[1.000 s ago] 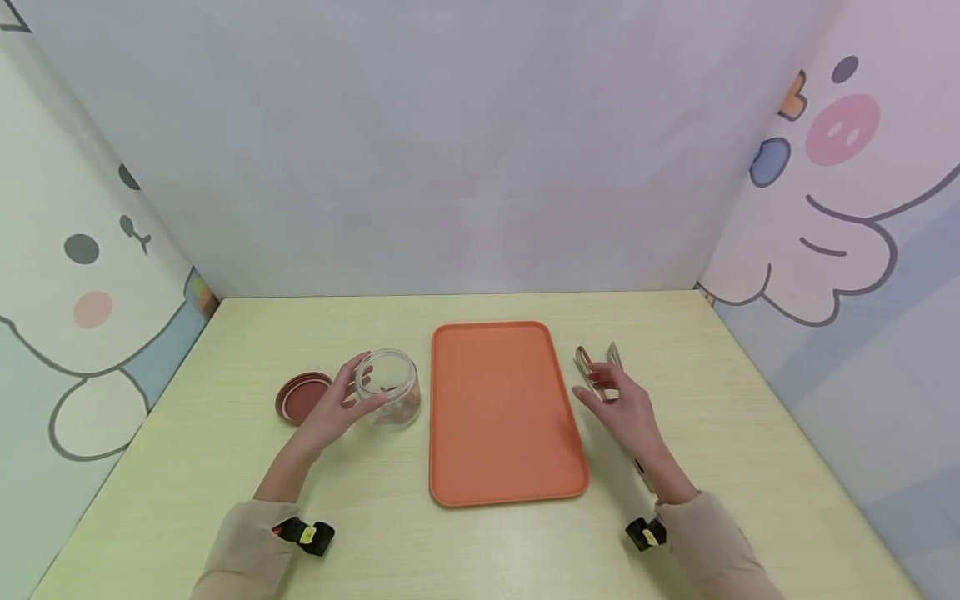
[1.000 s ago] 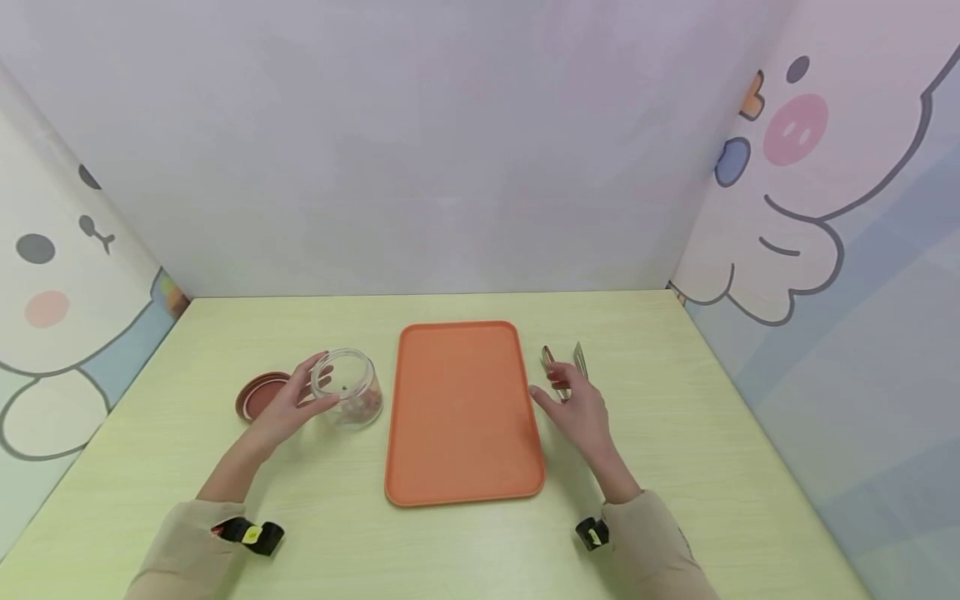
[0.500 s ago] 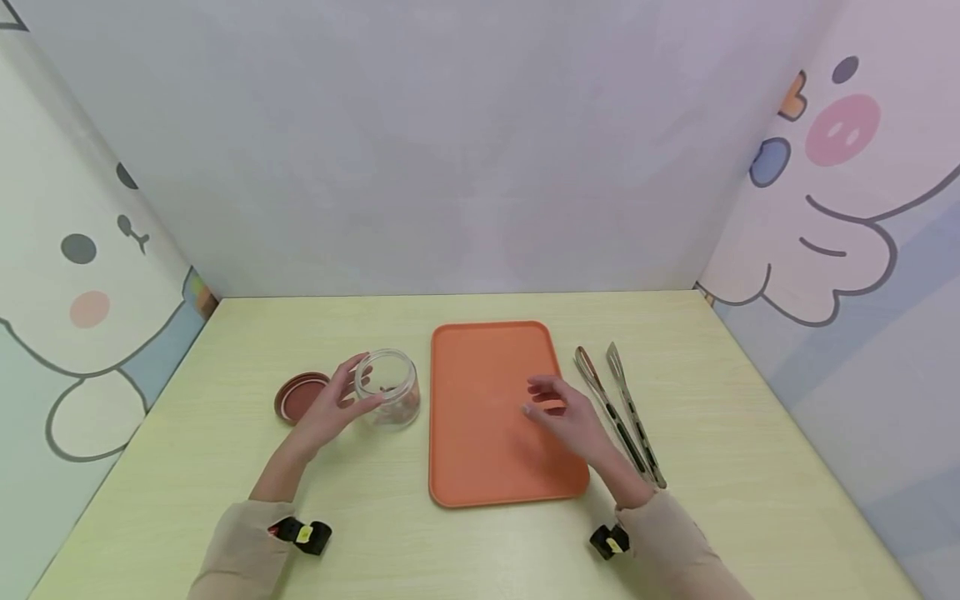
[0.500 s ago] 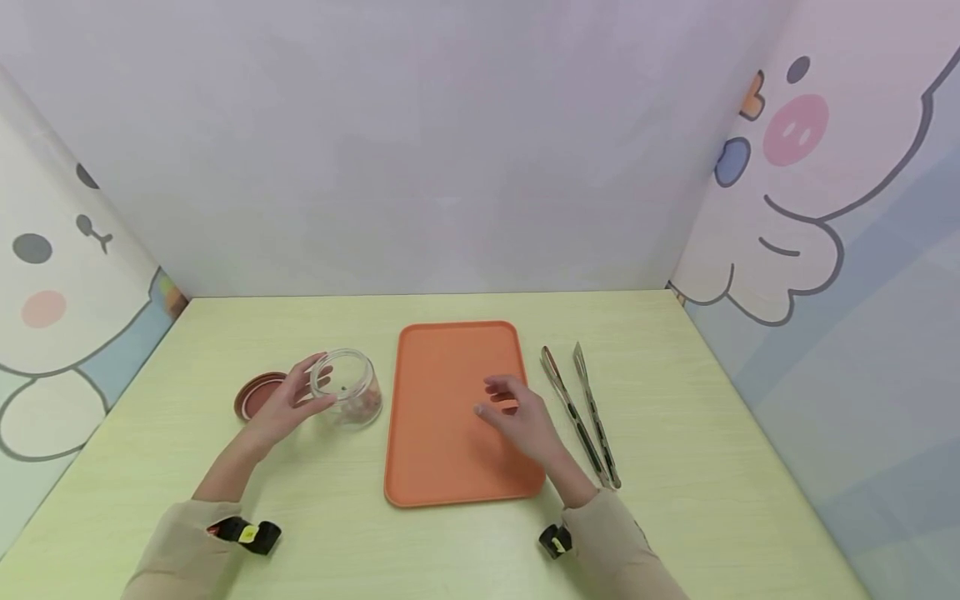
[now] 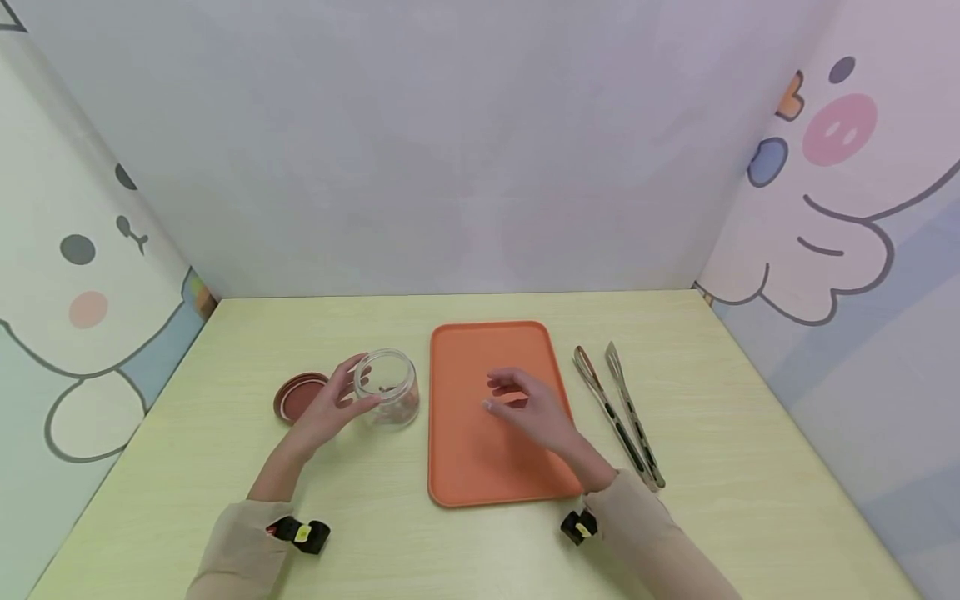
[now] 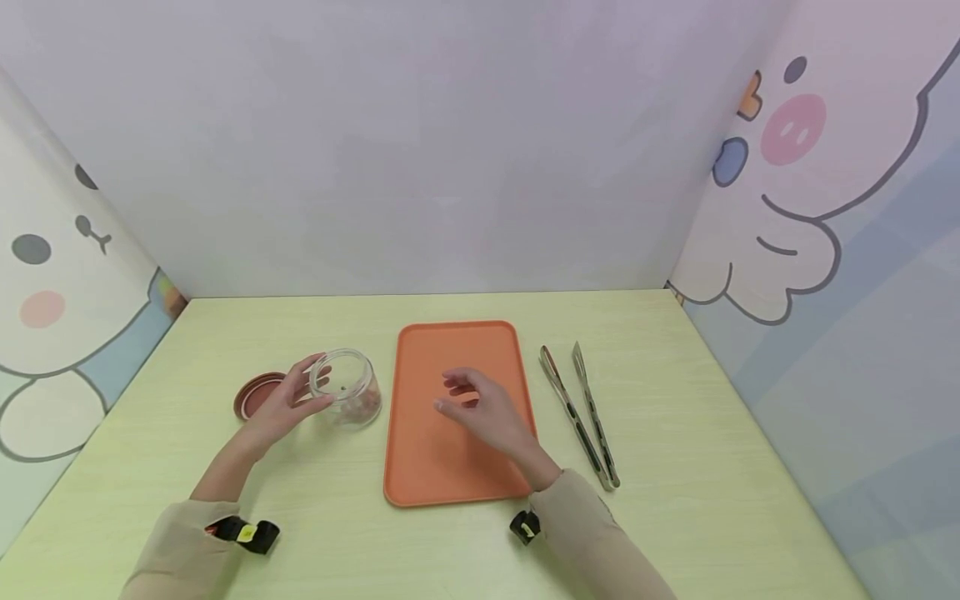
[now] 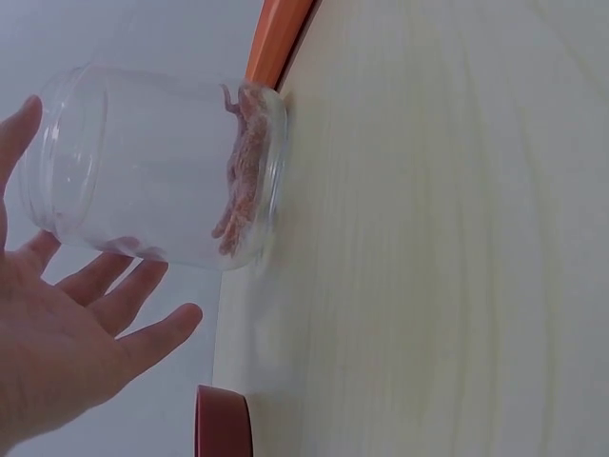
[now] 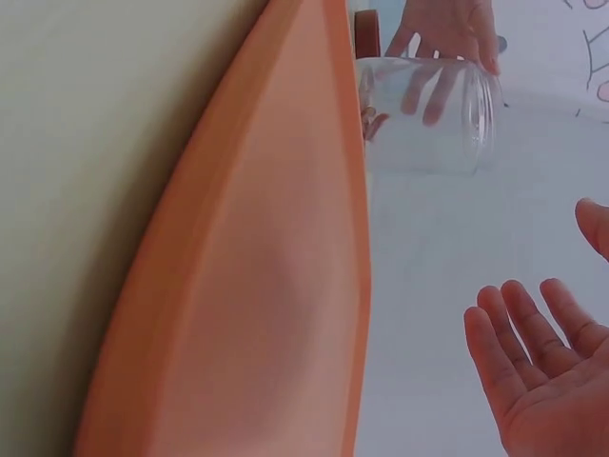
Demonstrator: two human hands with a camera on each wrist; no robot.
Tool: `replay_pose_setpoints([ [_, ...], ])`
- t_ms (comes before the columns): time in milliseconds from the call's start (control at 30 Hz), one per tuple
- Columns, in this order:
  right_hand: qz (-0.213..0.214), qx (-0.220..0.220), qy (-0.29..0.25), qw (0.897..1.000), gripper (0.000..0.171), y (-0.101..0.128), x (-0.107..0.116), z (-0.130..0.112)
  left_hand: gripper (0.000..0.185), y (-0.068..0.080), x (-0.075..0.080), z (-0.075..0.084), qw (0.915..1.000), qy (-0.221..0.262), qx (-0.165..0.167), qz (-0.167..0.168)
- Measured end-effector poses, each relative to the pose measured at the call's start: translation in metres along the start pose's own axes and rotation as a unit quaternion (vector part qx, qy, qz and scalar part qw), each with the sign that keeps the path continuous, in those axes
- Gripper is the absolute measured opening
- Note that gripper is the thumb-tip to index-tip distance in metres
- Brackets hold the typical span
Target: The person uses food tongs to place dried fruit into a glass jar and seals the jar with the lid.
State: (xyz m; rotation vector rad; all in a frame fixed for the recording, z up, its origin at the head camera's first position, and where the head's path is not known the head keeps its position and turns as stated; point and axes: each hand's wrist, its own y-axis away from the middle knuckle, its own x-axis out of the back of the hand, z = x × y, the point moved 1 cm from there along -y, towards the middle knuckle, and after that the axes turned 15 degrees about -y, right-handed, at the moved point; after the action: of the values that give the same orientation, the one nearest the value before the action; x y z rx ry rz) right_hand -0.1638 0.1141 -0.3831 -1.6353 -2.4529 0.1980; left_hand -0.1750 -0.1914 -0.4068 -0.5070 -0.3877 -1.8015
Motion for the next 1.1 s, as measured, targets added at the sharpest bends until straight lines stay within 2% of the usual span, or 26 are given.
replay_pose_setpoints([
  [133,-0.006,0.002,0.020,1.000,0.041,-0.011,-0.003,0.014,0.068,-0.005,-0.001,-0.014,1.0000,-0.002,-0.001,0.000],
  [233,-0.015,-0.007,0.018,1.000,0.042,-0.020,-0.006,0.022,0.069,-0.006,-0.001,-0.019,1.0000,-0.007,0.001,0.002],
  [433,-0.041,-0.028,-0.031,0.998,0.046,-0.030,-0.016,0.022,0.069,-0.006,-0.001,-0.019,1.0000,-0.005,-0.005,0.001],
  [567,-0.052,-0.032,-0.058,0.996,0.047,-0.039,-0.022,0.038,0.068,-0.006,-0.001,-0.018,1.0000,-0.002,-0.009,-0.001],
  [667,-0.062,-0.041,-0.072,0.995,0.049,-0.042,-0.028,0.033,0.068,-0.006,-0.001,-0.019,1.0000,-0.005,-0.007,-0.001],
  [900,-0.072,-0.072,-0.080,0.992,0.050,-0.046,-0.041,0.023,0.069,-0.006,-0.001,-0.018,1.0000,-0.009,-0.002,-0.001],
  [1100,-0.060,-0.063,-0.084,0.993,0.050,-0.049,-0.051,0.031,0.069,-0.007,-0.001,-0.019,1.0000,-0.010,-0.001,0.000],
])
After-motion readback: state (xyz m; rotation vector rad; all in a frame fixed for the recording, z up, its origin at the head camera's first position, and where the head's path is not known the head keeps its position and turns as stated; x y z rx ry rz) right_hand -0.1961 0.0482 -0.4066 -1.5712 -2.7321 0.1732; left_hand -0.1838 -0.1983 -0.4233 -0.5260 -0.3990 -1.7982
